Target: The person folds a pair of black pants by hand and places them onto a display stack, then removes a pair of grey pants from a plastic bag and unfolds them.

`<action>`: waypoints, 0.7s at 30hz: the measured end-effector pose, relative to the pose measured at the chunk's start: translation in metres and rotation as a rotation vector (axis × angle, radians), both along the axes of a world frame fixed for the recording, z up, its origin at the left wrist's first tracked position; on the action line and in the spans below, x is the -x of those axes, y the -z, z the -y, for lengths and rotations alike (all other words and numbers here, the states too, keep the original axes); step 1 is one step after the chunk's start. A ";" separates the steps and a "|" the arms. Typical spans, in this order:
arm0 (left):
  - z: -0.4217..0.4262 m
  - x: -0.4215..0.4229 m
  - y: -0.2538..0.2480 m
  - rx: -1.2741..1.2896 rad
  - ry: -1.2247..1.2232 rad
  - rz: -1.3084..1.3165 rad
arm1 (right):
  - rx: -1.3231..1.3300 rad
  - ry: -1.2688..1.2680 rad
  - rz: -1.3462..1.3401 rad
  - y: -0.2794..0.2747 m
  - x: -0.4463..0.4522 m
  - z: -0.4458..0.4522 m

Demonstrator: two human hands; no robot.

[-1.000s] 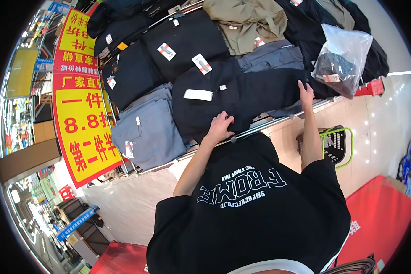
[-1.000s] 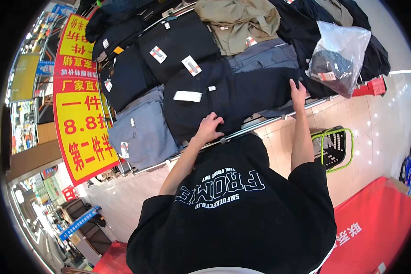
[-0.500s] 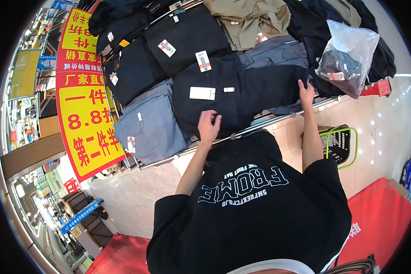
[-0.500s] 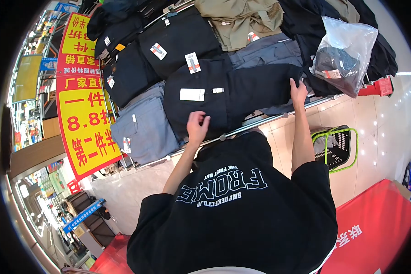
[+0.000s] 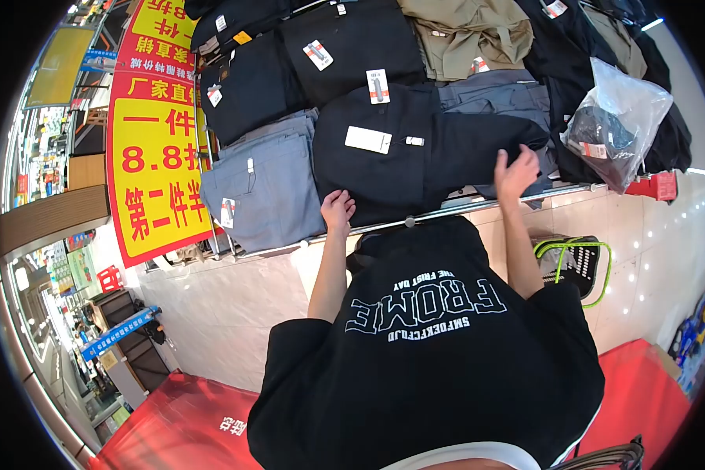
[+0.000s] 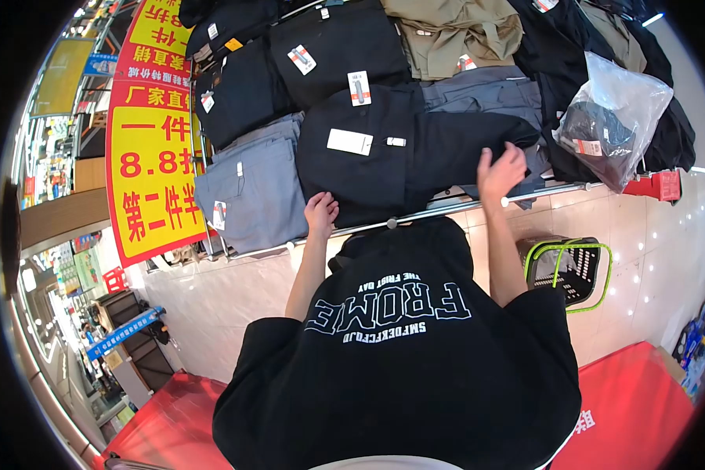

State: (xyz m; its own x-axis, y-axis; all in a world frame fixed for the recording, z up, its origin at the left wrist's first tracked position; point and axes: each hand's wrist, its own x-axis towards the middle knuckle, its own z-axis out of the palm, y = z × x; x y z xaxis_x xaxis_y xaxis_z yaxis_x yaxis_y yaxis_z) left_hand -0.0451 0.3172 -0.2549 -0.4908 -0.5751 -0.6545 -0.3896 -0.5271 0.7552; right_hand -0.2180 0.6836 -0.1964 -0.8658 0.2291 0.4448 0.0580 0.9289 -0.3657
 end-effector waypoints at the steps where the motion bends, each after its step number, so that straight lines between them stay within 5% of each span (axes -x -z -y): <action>1: 0.000 0.003 0.000 -0.004 -0.006 -0.001 | 0.014 -0.143 -0.039 -0.011 -0.007 0.016; 4: -0.007 0.023 -0.016 -0.246 -0.159 0.337 | 0.354 -0.401 0.326 0.005 -0.022 0.064; 7: 0.003 0.018 0.023 -0.282 -0.102 0.252 | 0.403 -0.472 0.819 0.035 -0.037 0.103; 10: -0.001 0.018 0.011 -0.172 -0.084 0.103 | 0.299 -0.462 0.741 0.054 -0.042 0.117; 17: 0.004 -0.018 -0.009 -0.234 -0.159 -0.080 | 0.649 -0.427 0.744 0.043 -0.045 0.106; 21: 0.011 -0.028 0.008 -0.326 -0.281 -0.046 | 0.455 -0.517 0.388 0.040 -0.055 0.111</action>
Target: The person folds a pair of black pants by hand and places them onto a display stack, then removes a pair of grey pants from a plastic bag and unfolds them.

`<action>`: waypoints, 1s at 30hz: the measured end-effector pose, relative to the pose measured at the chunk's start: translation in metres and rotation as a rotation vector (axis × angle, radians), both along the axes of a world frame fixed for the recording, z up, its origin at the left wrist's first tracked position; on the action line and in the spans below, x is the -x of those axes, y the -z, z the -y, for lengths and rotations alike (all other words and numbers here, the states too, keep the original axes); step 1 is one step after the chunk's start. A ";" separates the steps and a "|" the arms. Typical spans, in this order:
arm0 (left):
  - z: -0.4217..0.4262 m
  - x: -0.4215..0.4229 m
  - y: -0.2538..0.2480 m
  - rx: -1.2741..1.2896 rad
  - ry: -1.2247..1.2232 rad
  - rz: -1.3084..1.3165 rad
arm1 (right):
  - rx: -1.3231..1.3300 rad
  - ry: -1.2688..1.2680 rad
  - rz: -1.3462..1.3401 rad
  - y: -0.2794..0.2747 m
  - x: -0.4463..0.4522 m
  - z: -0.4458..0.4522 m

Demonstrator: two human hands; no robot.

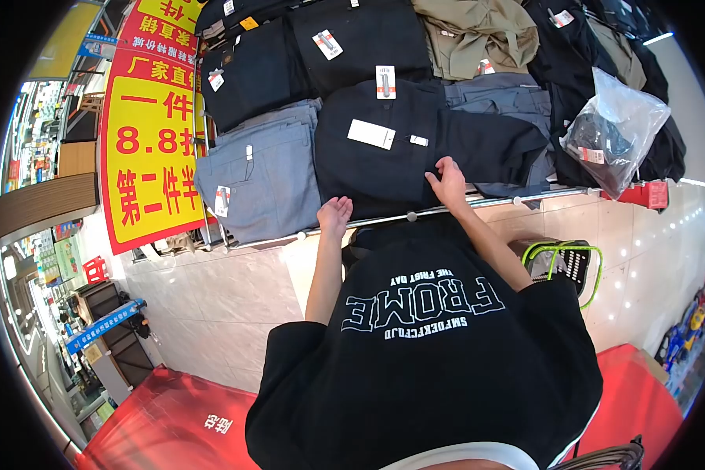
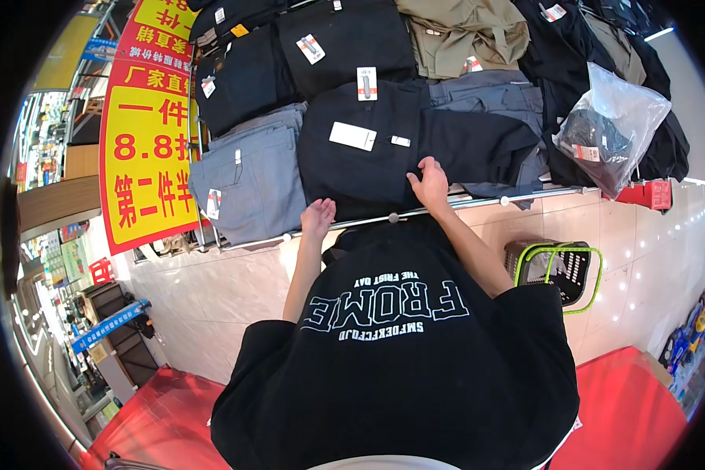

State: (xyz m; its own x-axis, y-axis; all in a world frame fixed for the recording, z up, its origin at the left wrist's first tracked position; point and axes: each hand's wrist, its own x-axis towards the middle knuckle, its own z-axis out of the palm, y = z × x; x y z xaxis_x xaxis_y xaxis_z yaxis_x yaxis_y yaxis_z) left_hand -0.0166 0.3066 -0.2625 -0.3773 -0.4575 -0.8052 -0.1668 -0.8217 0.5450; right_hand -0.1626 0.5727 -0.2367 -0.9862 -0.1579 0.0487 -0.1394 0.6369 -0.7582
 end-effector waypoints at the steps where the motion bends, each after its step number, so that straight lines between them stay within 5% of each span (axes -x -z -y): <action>1: 0.003 0.001 -0.001 -0.001 0.000 -0.002 | -0.036 -0.012 -0.178 -0.003 0.000 0.004; 2: 0.006 0.003 -0.001 -0.043 0.053 -0.015 | -0.037 -0.012 -0.178 -0.006 0.000 0.006; 5: 0.003 0.014 -0.016 -0.093 0.145 0.006 | -0.114 -0.069 0.372 -0.028 0.005 0.016; 10: -0.008 0.032 -0.013 -0.161 0.362 0.094 | -0.237 -0.134 0.410 -0.009 0.007 0.017; 13: -0.011 0.036 -0.002 -0.111 0.350 0.031 | -0.117 -0.170 0.394 -0.021 0.008 0.019; 18: -0.015 0.029 -0.009 -0.088 0.313 -0.056 | 0.704 -0.130 0.334 -0.055 0.009 0.024; 22: -0.013 0.014 -0.008 -0.161 0.224 -0.091 | 0.798 0.034 0.639 -0.039 0.004 0.016; 26: -0.012 0.012 -0.013 -0.078 0.199 0.070 | 0.566 0.233 0.978 -0.021 -0.014 0.012; 30: -0.008 0.011 -0.018 -0.022 0.164 0.065 | 0.278 0.087 0.793 -0.004 -0.022 0.007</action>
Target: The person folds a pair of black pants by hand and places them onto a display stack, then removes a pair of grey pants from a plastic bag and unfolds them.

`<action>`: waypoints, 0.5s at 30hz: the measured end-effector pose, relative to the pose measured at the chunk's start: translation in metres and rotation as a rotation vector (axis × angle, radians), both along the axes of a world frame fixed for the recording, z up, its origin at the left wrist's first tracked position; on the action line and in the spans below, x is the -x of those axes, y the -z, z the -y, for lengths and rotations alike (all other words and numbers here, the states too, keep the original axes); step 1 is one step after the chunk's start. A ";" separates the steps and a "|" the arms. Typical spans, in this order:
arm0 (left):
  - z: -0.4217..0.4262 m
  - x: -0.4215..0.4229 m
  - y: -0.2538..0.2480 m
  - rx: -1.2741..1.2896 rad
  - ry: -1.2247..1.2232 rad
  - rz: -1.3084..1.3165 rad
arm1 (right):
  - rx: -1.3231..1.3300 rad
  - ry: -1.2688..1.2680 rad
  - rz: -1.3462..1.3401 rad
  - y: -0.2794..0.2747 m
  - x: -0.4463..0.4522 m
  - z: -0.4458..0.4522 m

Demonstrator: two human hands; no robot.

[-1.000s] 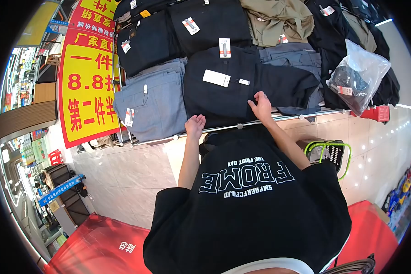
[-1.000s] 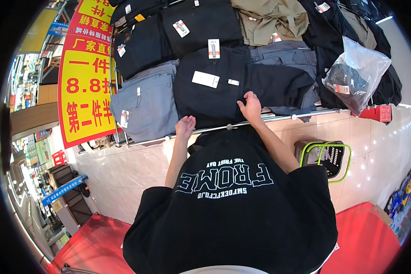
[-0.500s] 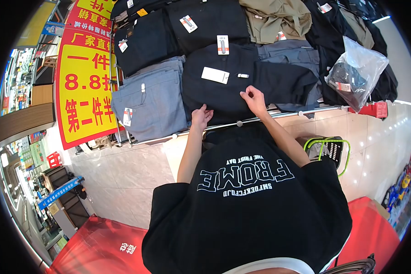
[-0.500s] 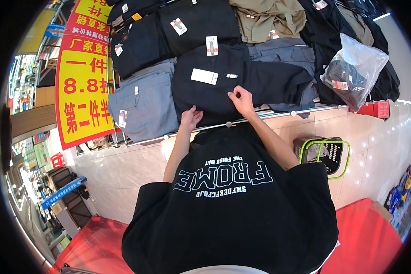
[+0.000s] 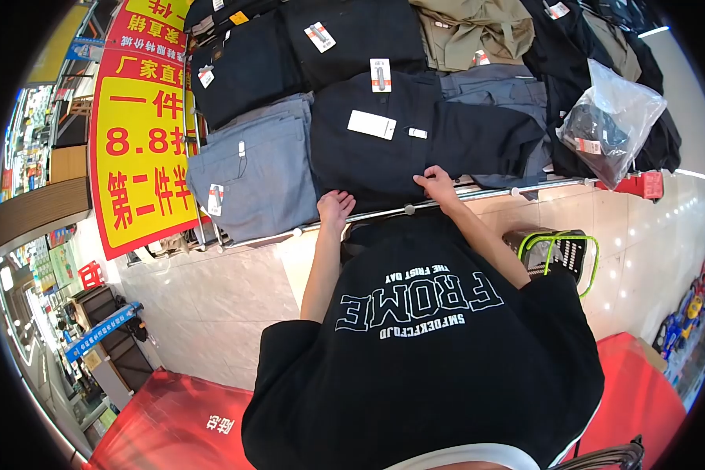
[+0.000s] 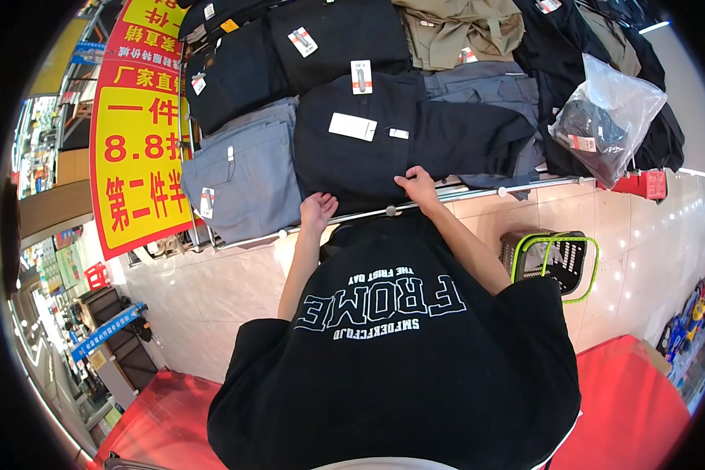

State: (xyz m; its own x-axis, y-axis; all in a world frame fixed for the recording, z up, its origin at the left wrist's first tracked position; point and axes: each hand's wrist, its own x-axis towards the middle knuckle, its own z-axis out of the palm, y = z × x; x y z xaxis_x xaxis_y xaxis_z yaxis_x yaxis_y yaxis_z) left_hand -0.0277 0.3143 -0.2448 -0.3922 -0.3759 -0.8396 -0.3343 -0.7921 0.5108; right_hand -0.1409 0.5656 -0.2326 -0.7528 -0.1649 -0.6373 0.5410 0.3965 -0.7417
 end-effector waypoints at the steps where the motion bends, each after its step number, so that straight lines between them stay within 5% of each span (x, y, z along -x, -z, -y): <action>1: 0.000 -0.001 0.001 0.068 0.021 0.023 | -0.024 -0.026 -0.082 0.004 0.000 0.000; 3: -0.001 0.001 0.003 0.138 0.045 0.044 | -0.054 -0.046 -0.085 0.003 0.001 0.000; 8: -0.007 0.008 0.035 0.809 0.125 0.122 | -0.162 -0.175 -0.122 -0.008 0.003 0.000; 12: -0.022 0.024 -0.017 0.370 0.515 0.179 | -0.172 -0.260 -0.104 -0.001 -0.001 -0.001; 15: -0.032 0.026 -0.019 0.393 0.727 0.221 | -0.249 -0.290 -0.221 0.002 -0.003 -0.002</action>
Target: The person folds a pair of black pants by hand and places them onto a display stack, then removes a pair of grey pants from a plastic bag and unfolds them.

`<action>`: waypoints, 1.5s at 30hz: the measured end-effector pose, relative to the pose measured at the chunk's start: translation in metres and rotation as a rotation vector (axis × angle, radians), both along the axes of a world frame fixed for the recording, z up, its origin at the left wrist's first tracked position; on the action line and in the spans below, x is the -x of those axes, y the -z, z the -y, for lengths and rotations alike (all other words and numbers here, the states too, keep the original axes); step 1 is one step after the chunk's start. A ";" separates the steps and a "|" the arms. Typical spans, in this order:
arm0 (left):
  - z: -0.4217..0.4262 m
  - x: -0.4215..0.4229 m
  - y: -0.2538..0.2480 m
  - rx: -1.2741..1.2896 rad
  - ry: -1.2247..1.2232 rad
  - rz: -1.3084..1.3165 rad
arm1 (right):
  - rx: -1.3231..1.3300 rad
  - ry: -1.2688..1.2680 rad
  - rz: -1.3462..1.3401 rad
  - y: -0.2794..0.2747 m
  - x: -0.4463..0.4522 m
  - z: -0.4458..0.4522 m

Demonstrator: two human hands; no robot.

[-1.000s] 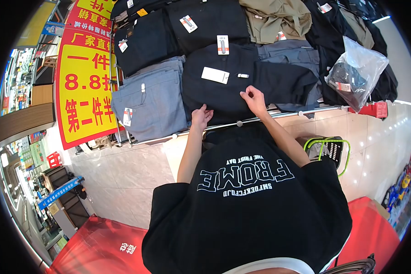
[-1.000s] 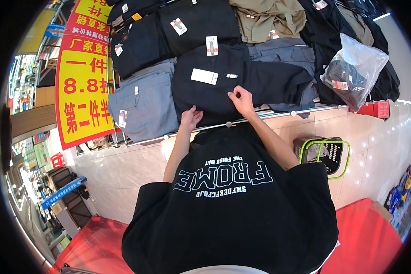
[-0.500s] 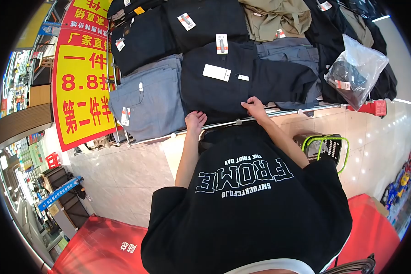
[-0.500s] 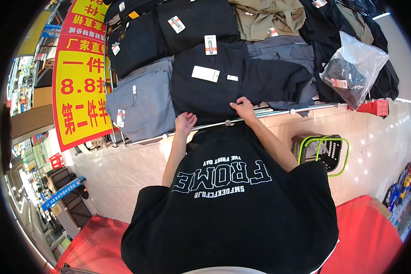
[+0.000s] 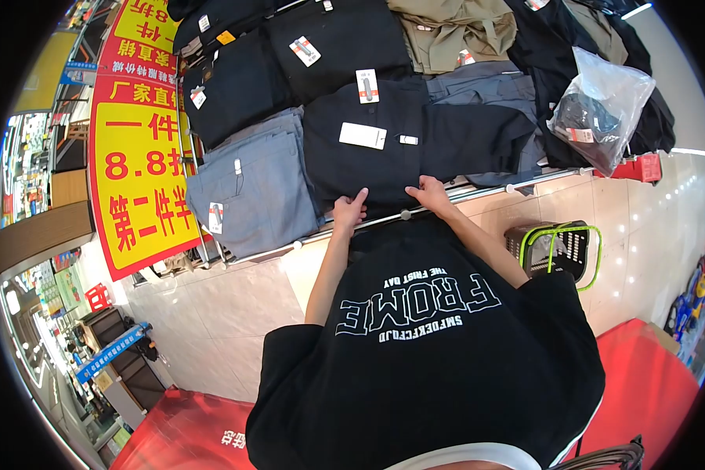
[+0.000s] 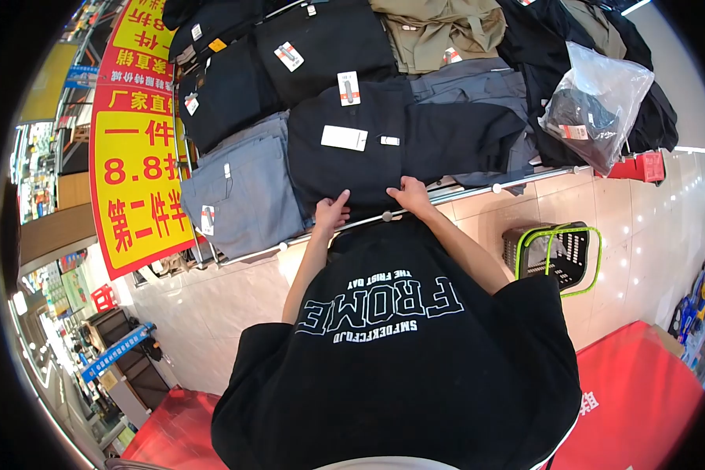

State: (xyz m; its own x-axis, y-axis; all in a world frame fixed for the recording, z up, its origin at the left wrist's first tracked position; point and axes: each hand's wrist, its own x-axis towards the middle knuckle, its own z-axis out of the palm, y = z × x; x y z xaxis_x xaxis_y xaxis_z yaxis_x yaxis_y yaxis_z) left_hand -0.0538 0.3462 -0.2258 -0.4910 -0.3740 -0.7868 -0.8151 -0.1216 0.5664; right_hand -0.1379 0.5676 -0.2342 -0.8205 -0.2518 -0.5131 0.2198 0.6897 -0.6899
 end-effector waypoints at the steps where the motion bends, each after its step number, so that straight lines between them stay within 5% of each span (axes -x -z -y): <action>1: -0.003 0.001 -0.002 0.010 0.029 -0.010 | 0.003 -0.003 -0.026 -0.001 -0.001 0.001; 7: 0.004 0.000 0.015 -0.154 -0.049 -0.047 | -0.013 -0.025 -0.004 0.002 -0.002 -0.002; 13: 0.013 -0.001 0.005 -0.057 0.159 0.043 | -0.176 -0.186 0.054 0.010 0.003 -0.001; 17: 0.020 -0.013 0.013 0.029 -0.009 -0.005 | -0.266 -0.132 0.028 -0.008 0.000 0.004; 19: 0.041 -0.021 0.036 0.459 -0.213 -0.262 | -0.231 -0.075 -0.004 -0.009 0.003 0.002; 22: 0.071 -0.018 0.037 0.700 -0.250 -0.340 | -0.163 0.076 -0.223 -0.003 0.008 0.002; 28: 0.099 -0.004 0.055 0.381 -0.077 -0.295 | -0.133 -0.007 0.013 -0.014 0.028 0.014; 31: 0.097 0.002 0.051 0.328 0.019 -0.214 | -0.055 0.126 -0.194 -0.002 0.037 0.019; 35: 0.066 0.008 0.027 0.517 0.008 -0.293 | -0.028 0.314 -0.415 0.007 0.061 0.025; 37: 0.038 0.012 -0.003 1.165 0.114 -0.076 | 0.010 0.350 -0.249 -0.007 0.077 0.025; 39: 0.024 0.018 -0.029 1.123 0.124 -0.167 | -0.101 0.300 -0.133 -0.003 0.088 0.027; 41: 0.011 0.023 -0.036 1.047 0.241 -0.673 | -0.028 0.258 0.026 0.005 0.098 0.025; 45: -0.025 0.040 -0.068 0.183 0.420 -0.630 | 0.151 0.127 0.237 -0.038 0.098 0.043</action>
State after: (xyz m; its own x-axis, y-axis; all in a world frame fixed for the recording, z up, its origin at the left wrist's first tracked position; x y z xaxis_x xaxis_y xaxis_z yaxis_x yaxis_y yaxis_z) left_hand -0.0940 0.3709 -0.1574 -0.9542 -0.1551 -0.2558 -0.2898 0.2662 0.9193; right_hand -0.2357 0.5245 -0.1964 -0.7121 -0.2428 -0.6588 0.4649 0.5400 -0.7016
